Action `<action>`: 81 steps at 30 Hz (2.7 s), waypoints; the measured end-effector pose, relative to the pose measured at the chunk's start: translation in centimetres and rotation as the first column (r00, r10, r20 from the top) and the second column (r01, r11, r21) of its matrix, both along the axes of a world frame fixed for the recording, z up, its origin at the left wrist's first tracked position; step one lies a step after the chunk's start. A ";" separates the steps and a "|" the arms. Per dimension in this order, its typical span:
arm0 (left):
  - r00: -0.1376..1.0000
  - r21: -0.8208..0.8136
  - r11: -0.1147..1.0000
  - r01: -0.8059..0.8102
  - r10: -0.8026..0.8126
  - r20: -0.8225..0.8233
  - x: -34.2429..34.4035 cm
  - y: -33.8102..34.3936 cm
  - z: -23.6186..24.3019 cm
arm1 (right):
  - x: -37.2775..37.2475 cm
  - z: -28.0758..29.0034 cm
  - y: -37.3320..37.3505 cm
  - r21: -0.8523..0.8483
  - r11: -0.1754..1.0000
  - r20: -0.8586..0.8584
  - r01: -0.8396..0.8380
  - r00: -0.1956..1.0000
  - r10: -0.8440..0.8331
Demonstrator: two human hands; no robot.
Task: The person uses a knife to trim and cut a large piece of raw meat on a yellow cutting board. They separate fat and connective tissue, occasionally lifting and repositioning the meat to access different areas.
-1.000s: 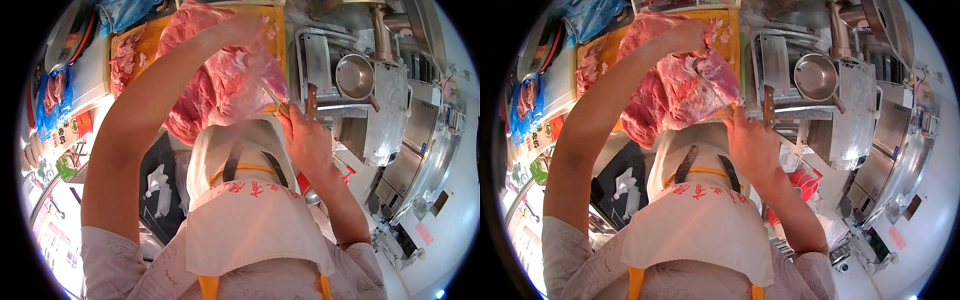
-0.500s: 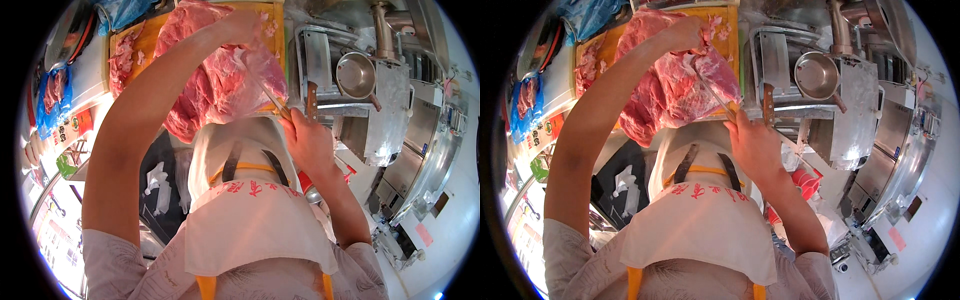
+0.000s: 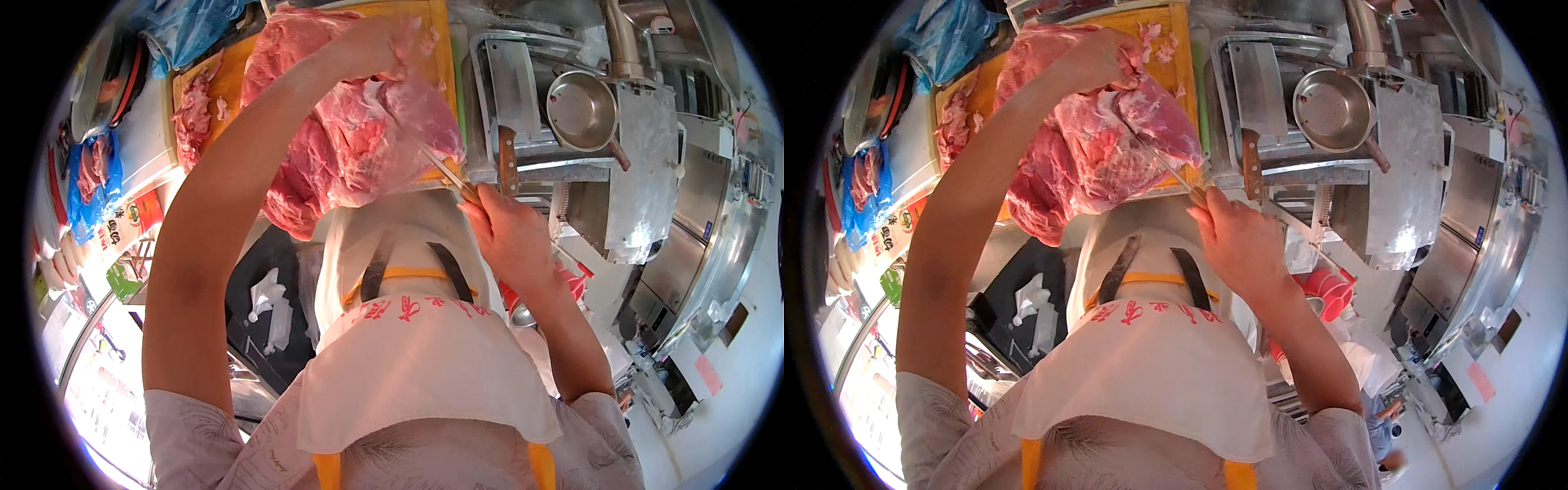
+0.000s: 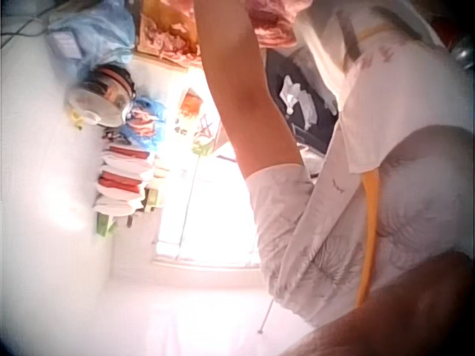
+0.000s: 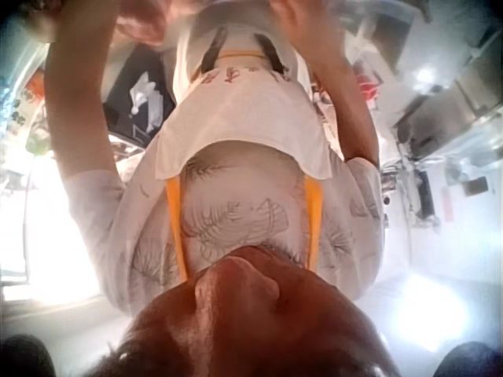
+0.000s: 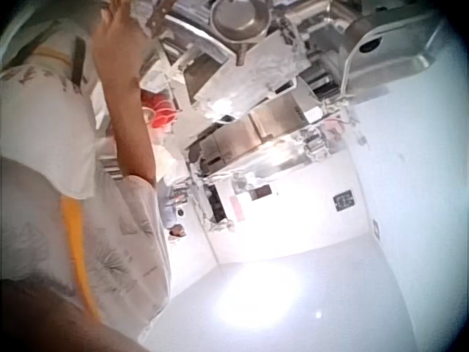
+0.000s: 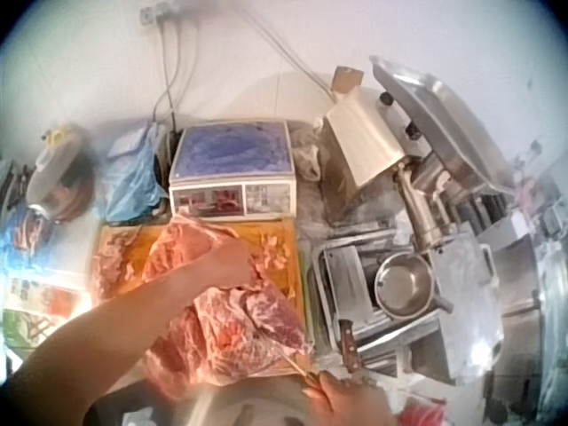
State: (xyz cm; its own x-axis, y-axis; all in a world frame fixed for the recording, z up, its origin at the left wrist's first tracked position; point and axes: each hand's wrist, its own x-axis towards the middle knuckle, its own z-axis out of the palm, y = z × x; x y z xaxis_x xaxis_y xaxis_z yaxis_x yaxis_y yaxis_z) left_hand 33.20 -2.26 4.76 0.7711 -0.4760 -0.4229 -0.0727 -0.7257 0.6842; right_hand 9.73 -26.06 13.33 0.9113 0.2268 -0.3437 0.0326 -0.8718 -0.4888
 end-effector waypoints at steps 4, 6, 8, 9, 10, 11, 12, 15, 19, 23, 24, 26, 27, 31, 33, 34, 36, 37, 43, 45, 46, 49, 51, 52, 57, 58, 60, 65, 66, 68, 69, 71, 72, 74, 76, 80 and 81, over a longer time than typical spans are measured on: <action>1.000 0.005 1.000 -0.009 0.009 -0.004 -0.1 -0.3 0.3 | -0.4 0.0 -0.9 0.124 0.992 0.070 0.023 0.997 -0.032; 0.999 -0.023 0.999 -0.040 0.041 0.019 -0.7 -0.1 0.7 | 0.2 -0.9 -0.1 0.179 0.983 0.095 0.041 0.994 -0.059; 0.997 -0.048 0.996 -0.076 0.077 0.022 -1.3 1.1 -0.4 | 0.2 -1.7 0.0 0.124 0.992 0.094 0.023 0.995 -0.035; 0.995 -0.057 0.994 -0.095 0.096 0.019 -1.6 1.7 -1.2 | 0.2 -2.0 0.1 0.101 0.995 0.093 0.012 0.995 -0.022; 0.979 -0.088 0.988 -0.124 0.137 0.150 -2.3 1.6 -0.9 | 0.0 -2.0 -0.2 0.106 0.994 0.065 0.026 0.997 -0.033; 0.945 -0.124 0.981 -0.146 0.176 0.277 -3.9 1.8 -0.6 | -0.4 -1.5 -1.0 0.111 0.993 0.037 0.040 0.998 -0.044; 0.893 -0.161 0.974 -0.157 0.210 0.398 -5.8 2.0 0.5 | -0.9 -1.0 -1.6 0.120 0.991 0.008 0.056 0.998 -0.058; 0.881 -0.077 0.995 0.058 -0.014 0.472 -10.1 2.6 2.5 | -2.1 -1.0 -3.0 0.277 0.945 -0.036 0.171 0.985 -0.167; 0.878 0.063 0.964 0.259 -0.263 0.400 -11.7 2.5 4.0 | -2.7 -1.5 -3.3 0.389 0.887 -0.066 0.250 0.968 -0.244; 0.887 0.133 0.941 0.312 -0.339 0.315 -11.1 2.9 5.0 | -3.2 -1.4 -3.1 0.421 0.853 -0.127 0.309 0.951 -0.282; 0.887 0.131 0.943 0.305 -0.332 0.323 -11.1 3.0 5.1 | -3.4 -1.4 -3.0 0.420 0.842 -0.169 0.338 0.941 -0.294; 0.887 0.128 0.949 0.290 -0.316 0.338 -11.7 3.4 4.9 | -3.9 -1.4 -2.7 0.440 0.783 -0.311 0.440 0.892 -0.327; 0.875 0.115 0.950 0.290 -0.312 0.371 -11.7 3.5 4.4 | -4.3 -1.4 -2.4 0.447 0.727 -0.406 0.521 0.843 -0.354; 0.857 0.067 0.968 0.243 -0.247 0.453 -12.9 4.5 3.1 | -4.7 -1.9 -0.9 0.374 0.456 -0.813 0.808 0.522 -0.258; 0.853 0.043 0.973 0.227 -0.220 0.473 -13.2 4.9 2.7 | -5.0 -2.3 -0.2 0.372 0.358 -0.865 0.856 0.460 -0.202; 0.850 0.031 0.974 0.224 -0.211 0.483 -13.4 5.1 2.5 | -5.1 -2.5 0.1 0.362 0.317 -0.887 0.877 0.429 -0.172; 0.861 -0.002 0.979 0.202 -0.176 0.478 -13.4 5.3 2.5 | -5.3 -3.2 0.7 0.364 0.262 -0.902 0.894 0.408 -0.140; 0.874 -0.024 0.983 0.182 -0.150 0.462 -13.5 5.3 2.5 | -5.6 -3.8 1.1 0.377 0.248 -0.898 0.893 0.417 -0.140; 0.873 -0.029 0.987 0.160 -0.128 0.471 -12.8 2.1 4.4 | -6.7 -4.2 1.9 0.359 0.154 -0.912 0.920 0.381 -0.151; 0.856 0.038 0.971 0.235 -0.225 0.466 -12.4 1.5 4.1 | -7.4 -4.1 1.8 0.354 0.118 -0.917 0.928 0.369 -0.153; 0.835 0.112 0.953 0.281 -0.300 0.461 -12.2 1.3 3.9 | -7.9 -4.2 1.8 0.355 0.099 -0.918 0.930 0.367 -0.153; 0.830 0.278 0.900 0.336 -0.423 0.364 -11.2 0.8 3.5 | -8.9 -4.4 1.8 0.364 0.063 -0.916 0.929 0.369 -0.160; 0.840 0.355 0.863 0.358 -0.464 0.281 -10.6 0.3 3.7 | -9.3 -4.6 1.9 0.367 0.052 -0.914 0.929 0.371 -0.162; 0.841 0.386 0.844 0.373 -0.483 0.243 -10.2 0.0 4.0 | -9.5 -4.6 2.0 0.367 0.049 -0.915 0.929 0.370 -0.161; 0.837 0.429 0.793 0.432 -0.530 0.136 -9.2 -0.6 4.5 | -10.1 -5.0 2.6 0.376 0.015 -0.915 0.927 0.374 -0.151; 0.835 0.445 0.777 0.445 -0.539 0.107 -9.0 -0.7 4.4 | -10.1 -4.9 2.6 0.379 0.011 -0.915 0.925 0.376 -0.148; 0.818 0.473 0.745 0.470 -0.570 0.084 -8.6 -0.8 4.2 | -10.1 -5.1 3.0 0.387 0.000 -0.912 0.922 0.382 -0.149; 0.774 0.521 0.714 0.467 -0.616 0.149 -8.6 -0.8 3.9 | -9.9 -5.9 4.9 0.422 -0.054 -0.897 0.905 0.408 -0.169; 0.774 0.515 0.715 0.473 -0.616 0.144 -8.6 -0.8 4.0 | -10.0 -6.1 5.4 0.438 -0.057 -0.888 0.897 0.422 -0.184; 0.775 0.503 0.716 0.483 -0.617 0.134 -8.5 -0.6 4.3 | -10.1 -6.5 6.5 0.471 -0.060 -0.868 0.880 0.449 -0.214; 0.789 0.476 0.741 0.474 -0.597 0.145 -8.6 -0.5 4.3 | -10.0 -6.7 6.9 0.476 -0.050 -0.862 0.878 0.455 -0.225; 0.815 0.419 0.788 0.451 -0.555 0.165 -8.7 -0.3 4.3 | -9.9 -7.0 7.7 0.488 -0.029 -0.849 0.872 0.467 -0.247; 0.815 0.400 0.801 0.446 -0.548 0.189 -8.8 -0.2 4.3 | -9.9 -7.1 8.1 0.488 -0.036 -0.850 0.872 0.466 -0.244; 0.813 0.360 0.825 0.436 -0.533 0.235 -8.9 -0.1 4.2 | -9.8 -7.4 8.8 0.489 -0.047 -0.852 0.871 0.465 -0.239; 0.799 0.351 0.824 0.446 -0.543 0.260 -8.8 -0.1 4.2 | -9.7 -7.6 9.6 0.480 -0.063 -0.856 0.875 0.451 -0.252; 0.755 0.348 0.803 0.483 -0.584 0.300 -8.5 -0.1 4.2 | -9.5 -7.6 10.9 0.525 -0.037 -0.816 0.851 0.490 -0.307; 0.757 0.338 0.809 0.481 -0.578 0.305 -8.5 0.1 4.2 | -9.7 -7.4 11.0 0.517 -0.026 -0.822 0.855 0.488 -0.293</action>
